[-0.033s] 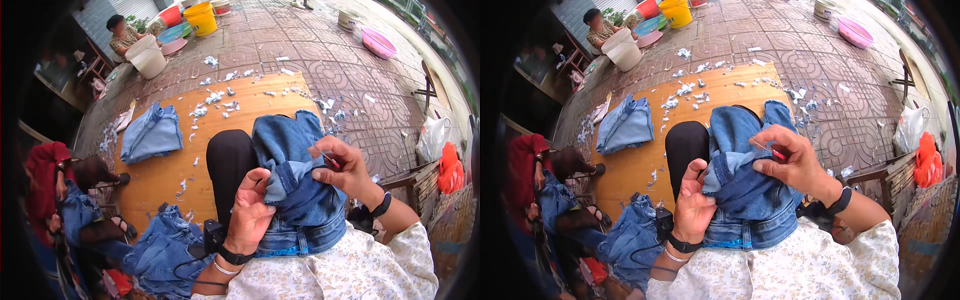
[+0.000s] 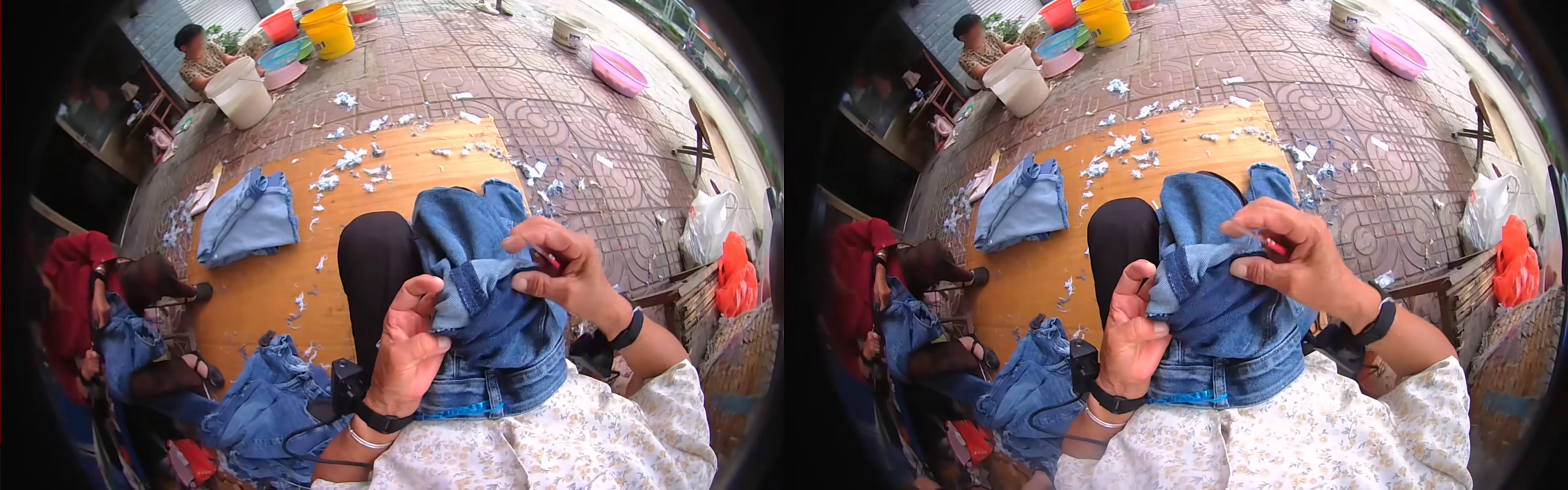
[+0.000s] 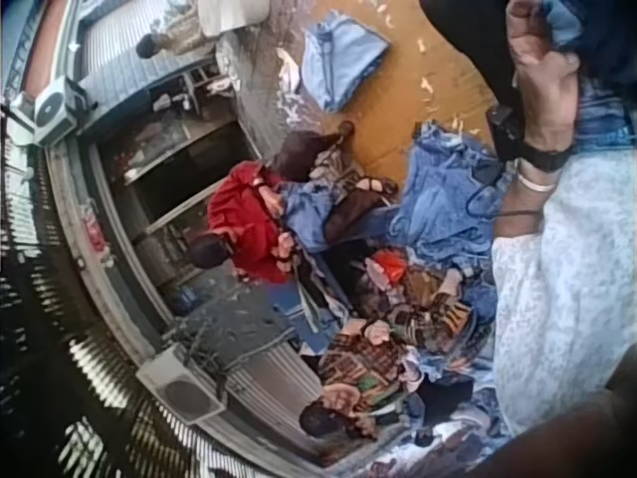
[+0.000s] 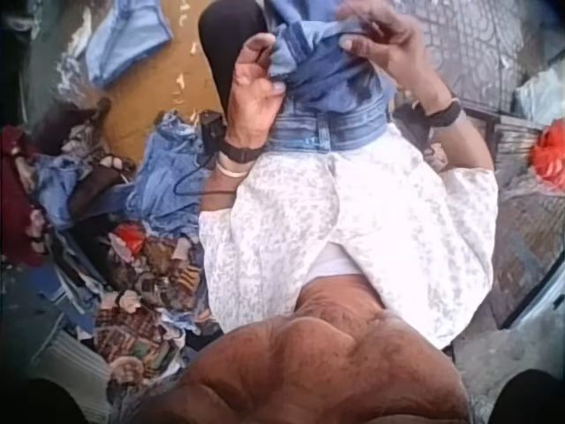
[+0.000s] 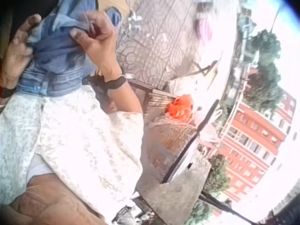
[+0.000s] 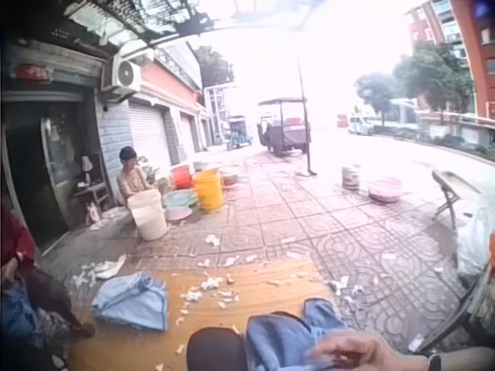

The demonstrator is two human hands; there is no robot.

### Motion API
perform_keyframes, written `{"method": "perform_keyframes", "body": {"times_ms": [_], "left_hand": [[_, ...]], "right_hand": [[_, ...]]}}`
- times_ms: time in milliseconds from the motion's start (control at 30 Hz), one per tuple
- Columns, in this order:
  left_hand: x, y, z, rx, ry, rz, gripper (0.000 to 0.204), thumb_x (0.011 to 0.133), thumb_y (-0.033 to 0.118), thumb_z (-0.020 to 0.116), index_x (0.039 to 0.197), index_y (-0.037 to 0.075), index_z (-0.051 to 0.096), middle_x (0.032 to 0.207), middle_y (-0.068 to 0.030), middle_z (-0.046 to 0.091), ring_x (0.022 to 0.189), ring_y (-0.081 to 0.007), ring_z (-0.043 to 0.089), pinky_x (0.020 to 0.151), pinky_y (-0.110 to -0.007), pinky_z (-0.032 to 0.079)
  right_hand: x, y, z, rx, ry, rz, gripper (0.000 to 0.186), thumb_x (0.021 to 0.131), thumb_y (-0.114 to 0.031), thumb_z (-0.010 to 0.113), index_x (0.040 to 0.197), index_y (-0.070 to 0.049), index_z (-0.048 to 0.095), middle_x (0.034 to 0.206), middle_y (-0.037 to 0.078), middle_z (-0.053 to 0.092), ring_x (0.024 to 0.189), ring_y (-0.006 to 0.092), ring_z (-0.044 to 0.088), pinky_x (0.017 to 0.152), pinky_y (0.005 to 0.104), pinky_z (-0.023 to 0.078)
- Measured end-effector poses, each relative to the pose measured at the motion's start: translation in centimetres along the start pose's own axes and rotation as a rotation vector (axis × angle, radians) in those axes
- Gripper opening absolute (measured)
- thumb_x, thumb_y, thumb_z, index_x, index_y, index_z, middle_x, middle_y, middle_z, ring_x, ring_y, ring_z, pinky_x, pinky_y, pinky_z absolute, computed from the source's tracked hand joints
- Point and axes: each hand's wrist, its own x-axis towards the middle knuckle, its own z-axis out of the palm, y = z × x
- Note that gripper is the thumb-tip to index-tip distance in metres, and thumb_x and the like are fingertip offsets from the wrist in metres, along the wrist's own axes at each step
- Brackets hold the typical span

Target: The person is using scissors and a small tool to trim and sew denim jeans. They handle the garment by hand, cutting away excess material and thread while working on it over a table and in their lap.

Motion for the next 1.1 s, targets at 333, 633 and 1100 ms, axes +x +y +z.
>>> {"method": "perform_keyframes", "body": {"times_ms": [333, 633, 1100], "left_hand": [[0.8, 0.8, 3.2, 0.49, 0.059, 0.026, 0.046, 0.078, 0.001, 0.063, 0.121, 0.002, 0.046, 0.11, -0.0058, 0.056, 0.094, -0.0095, 0.056, 0.085, -0.025, 0.044], [1.7, -0.4, 2.8, 0.556, 0.067, 0.019, 0.045, 0.076, -0.006, 0.065, 0.118, -0.001, 0.051, 0.103, -0.0041, 0.062, 0.093, -0.0086, 0.058, 0.083, -0.022, 0.046], [1.0, -0.4, 1.4, 0.021, 0.185, 0.014, 0.049, 0.08, -0.006, 0.062, 0.126, 0.003, 0.048, 0.11, -0.0071, 0.062, 0.099, -0.0145, 0.06, 0.09, -0.029, 0.048]], "right_hand": [[2.8, -2.1, 0.6, -0.06, -0.185, 0.034, 0.011, 0.081, -0.01, 0.069, 0.083, -0.001, 0.064, 0.069, -0.001, 0.059, 0.064, 0.0052, 0.05, 0.059, 0.0213, 0.042], [1.9, -1.0, 2.8, 0.211, 0.001, 0.104, 0.015, 0.08, -0.01, 0.071, 0.087, 0.0, 0.062, 0.075, -0.001, 0.06, 0.068, 0.0058, 0.05, 0.062, 0.0206, 0.041], [-1.3, -1.8, 2.7, -0.355, -0.095, -0.123, 0.014, 0.08, -0.012, 0.068, 0.081, -0.004, 0.057, 0.064, 0.006, 0.055, 0.053, 0.0164, 0.053, 0.049, 0.0256, 0.039]]}}
